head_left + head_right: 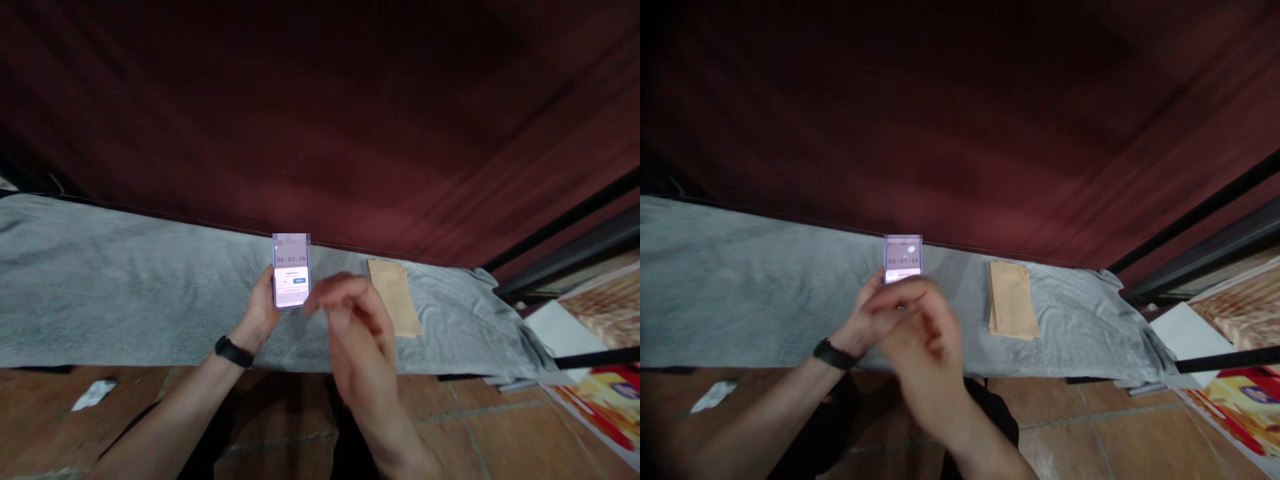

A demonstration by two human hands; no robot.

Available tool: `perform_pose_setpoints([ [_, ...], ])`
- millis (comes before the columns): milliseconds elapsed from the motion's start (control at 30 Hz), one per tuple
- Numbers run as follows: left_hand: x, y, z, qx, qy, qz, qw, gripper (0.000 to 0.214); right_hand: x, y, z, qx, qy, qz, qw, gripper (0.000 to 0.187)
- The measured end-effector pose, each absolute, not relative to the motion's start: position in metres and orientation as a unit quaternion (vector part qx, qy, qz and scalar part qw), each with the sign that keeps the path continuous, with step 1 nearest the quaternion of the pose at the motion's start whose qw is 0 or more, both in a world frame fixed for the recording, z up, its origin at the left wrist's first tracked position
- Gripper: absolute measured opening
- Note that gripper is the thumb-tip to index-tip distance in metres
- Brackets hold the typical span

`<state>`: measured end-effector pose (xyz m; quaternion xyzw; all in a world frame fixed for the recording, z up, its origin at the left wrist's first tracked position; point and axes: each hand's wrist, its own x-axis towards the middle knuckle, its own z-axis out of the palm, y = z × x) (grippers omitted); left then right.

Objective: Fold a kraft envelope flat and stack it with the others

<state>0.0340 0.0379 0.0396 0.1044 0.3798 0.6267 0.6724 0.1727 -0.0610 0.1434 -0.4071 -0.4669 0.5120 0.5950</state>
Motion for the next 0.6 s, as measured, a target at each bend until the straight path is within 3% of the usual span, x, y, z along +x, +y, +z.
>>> perform_pose_setpoints([
  [133, 0.036, 0.035, 0.038, 0.105, 0.363, 0.646, 0.663, 0.023, 0.170, 0.005, 0.083, -0.503, -0.416, 0.423, 0.628, 0.035],
  [267, 0.040, 0.033, 0.037, 0.109, 0.362, 0.639, 0.671, 0.023, 0.162, 0.031, 0.025, -0.494, -0.352, 0.574, 0.550, 0.036],
  [600, 0.047, 0.032, 0.031, 0.121, 0.355, 0.641, 0.670, 0.022, 0.148, 0.026, 0.013, -0.456, -0.423, 0.538, 0.570, 0.030],
])
